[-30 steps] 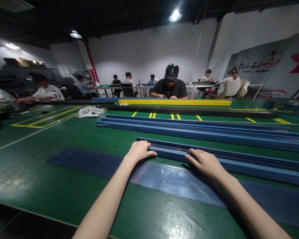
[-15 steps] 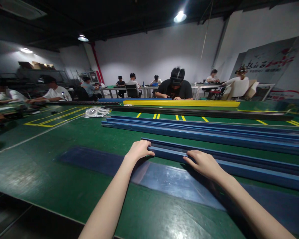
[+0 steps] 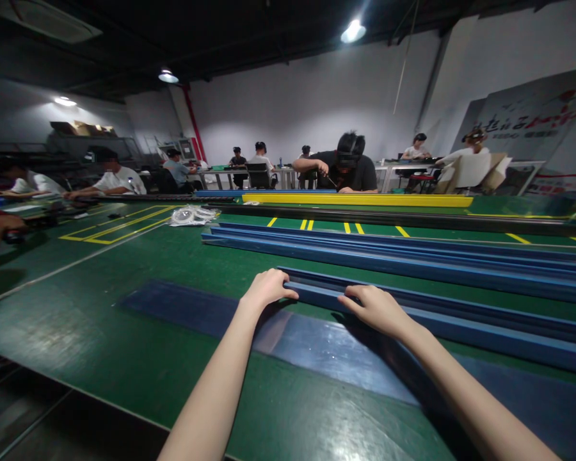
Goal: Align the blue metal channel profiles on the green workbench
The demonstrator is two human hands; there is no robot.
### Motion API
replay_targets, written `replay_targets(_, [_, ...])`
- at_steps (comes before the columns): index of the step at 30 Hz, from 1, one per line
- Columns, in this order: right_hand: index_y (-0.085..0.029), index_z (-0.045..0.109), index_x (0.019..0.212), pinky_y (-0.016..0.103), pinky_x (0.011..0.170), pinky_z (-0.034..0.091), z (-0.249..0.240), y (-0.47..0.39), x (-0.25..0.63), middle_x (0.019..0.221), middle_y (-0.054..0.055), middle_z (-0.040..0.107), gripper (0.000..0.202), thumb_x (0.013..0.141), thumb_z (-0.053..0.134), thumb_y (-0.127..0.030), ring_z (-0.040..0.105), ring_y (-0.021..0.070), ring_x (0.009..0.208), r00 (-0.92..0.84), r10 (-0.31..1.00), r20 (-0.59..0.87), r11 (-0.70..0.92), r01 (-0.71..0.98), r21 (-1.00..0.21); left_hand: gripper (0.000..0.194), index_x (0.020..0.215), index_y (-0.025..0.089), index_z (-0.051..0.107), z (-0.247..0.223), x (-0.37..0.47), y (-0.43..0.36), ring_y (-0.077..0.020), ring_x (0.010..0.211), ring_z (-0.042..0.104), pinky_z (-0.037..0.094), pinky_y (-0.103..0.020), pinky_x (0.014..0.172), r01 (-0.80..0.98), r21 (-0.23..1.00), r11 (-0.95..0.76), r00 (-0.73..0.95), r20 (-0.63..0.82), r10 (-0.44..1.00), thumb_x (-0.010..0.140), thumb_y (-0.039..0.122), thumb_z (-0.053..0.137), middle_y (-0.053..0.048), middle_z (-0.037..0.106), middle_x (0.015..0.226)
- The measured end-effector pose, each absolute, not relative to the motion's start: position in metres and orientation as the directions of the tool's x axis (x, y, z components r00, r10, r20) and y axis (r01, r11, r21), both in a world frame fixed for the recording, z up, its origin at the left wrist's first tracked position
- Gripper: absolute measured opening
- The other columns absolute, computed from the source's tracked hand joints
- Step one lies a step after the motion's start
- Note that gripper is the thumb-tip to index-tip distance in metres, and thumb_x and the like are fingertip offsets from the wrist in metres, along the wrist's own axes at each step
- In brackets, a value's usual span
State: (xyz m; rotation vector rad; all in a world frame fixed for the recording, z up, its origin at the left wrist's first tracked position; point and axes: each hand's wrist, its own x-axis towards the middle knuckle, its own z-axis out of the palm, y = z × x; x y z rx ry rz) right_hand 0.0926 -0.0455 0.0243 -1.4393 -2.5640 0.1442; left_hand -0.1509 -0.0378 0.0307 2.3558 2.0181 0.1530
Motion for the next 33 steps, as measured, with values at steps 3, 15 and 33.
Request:
replay_targets(3, [-0.022, 0.059, 0.076, 0.023, 0.056, 0.032, 0.026, -0.045, 0.087, 0.078, 0.003, 0.065, 0.039, 0.088, 0.029, -0.044, 0.059, 0.0165, 0.074, -0.493, 0.86, 0.129, 0.509, 0.836, -0.204, 0.028, 0.073, 0.024, 0.063, 0.032, -0.153, -0.038, -0.0204, 0.076, 0.062, 0.039, -0.023, 0.058, 0.984, 0.103, -0.143, 0.139, 0.043, 0.989, 0.065, 0.051, 0.061, -0.002, 0.067, 0.076])
replay_targets(15, [-0.019, 0.062, 0.082, 0.024, 0.061, 0.034, 0.022, -0.039, 0.074, 0.088, 0.007, 0.065, 0.041, 0.086, 0.032, -0.046, 0.059, 0.0197, 0.083, -0.504, 0.861, 0.068, 0.508, 0.847, -0.155, 0.028, 0.072, 0.023, 0.064, 0.035, -0.155, -0.038, -0.0202, 0.075, 0.062, 0.04, -0.023, 0.06, 0.987, 0.13, -0.093, 0.095, -0.013, 0.995, 0.066, 0.051, 0.061, -0.003, 0.066, 0.074])
replay_targets(33, [-0.019, 0.061, 0.084, 0.023, 0.063, 0.034, 0.026, -0.042, 0.077, 0.089, 0.006, 0.065, 0.033, 0.086, 0.036, -0.039, 0.058, 0.0176, 0.085, -0.503, 0.863, 0.043, 0.503, 0.852, -0.144, 0.026, 0.086, 0.02, 0.062, 0.03, -0.122, -0.043, -0.0191, 0.084, 0.059, 0.041, -0.024, 0.068, 0.897, 0.019, -0.441, 0.434, 0.15, 0.888, 0.073, 0.042, 0.061, -0.003, 0.065, 0.088])
